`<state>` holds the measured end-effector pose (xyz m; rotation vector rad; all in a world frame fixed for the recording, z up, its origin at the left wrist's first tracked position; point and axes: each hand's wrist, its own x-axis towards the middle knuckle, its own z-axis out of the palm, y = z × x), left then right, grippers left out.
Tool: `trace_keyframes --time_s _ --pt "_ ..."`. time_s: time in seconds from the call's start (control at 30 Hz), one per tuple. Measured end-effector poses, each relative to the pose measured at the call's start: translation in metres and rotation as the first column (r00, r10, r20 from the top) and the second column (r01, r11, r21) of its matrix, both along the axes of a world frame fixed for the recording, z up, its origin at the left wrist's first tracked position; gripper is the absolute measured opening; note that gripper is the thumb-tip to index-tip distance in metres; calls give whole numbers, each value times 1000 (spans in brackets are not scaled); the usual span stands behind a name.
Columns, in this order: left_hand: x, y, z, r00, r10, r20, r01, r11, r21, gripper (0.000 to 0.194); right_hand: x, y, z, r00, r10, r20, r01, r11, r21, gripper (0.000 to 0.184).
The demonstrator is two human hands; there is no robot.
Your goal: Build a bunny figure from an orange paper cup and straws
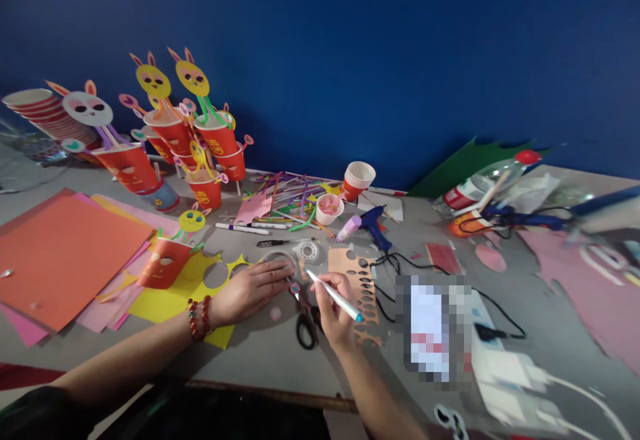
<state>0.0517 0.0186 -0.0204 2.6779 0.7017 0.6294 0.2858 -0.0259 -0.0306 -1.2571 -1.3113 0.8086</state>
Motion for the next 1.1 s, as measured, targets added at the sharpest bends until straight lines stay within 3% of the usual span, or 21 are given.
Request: trace_keyframes --time_s 0.17,0.33,0.47,0.57,0.83,1.1 --pt "-4 -5 23 989 97 108 -85 990 -110 31 -1 9 8 995 -34 -99 34 999 -9 15" --pt "-5 -19 41 990 104 -96 -121 975 -186 26 5 11 26 984 -59 -168 62 998 9 18" --pt "1 -29 35 943 83 -322 -152 969 -195 24 7 -1 42 981 -10 -194 3 999 -34 18" --pt "7 -31 24 909 84 -409 -177 965 -195 18 5 -14 48 987 13 -160 -23 998 -59 18" --pt "12 -29 20 897 123 -426 -241 941 -237 10 6 -45 37 981 -118 -152 114 993 -33 13" --pt "4 -35 17 888 156 -433 -293 917 -271 14 -13 -57 29 996 -59 -64 56 997 -48 15"
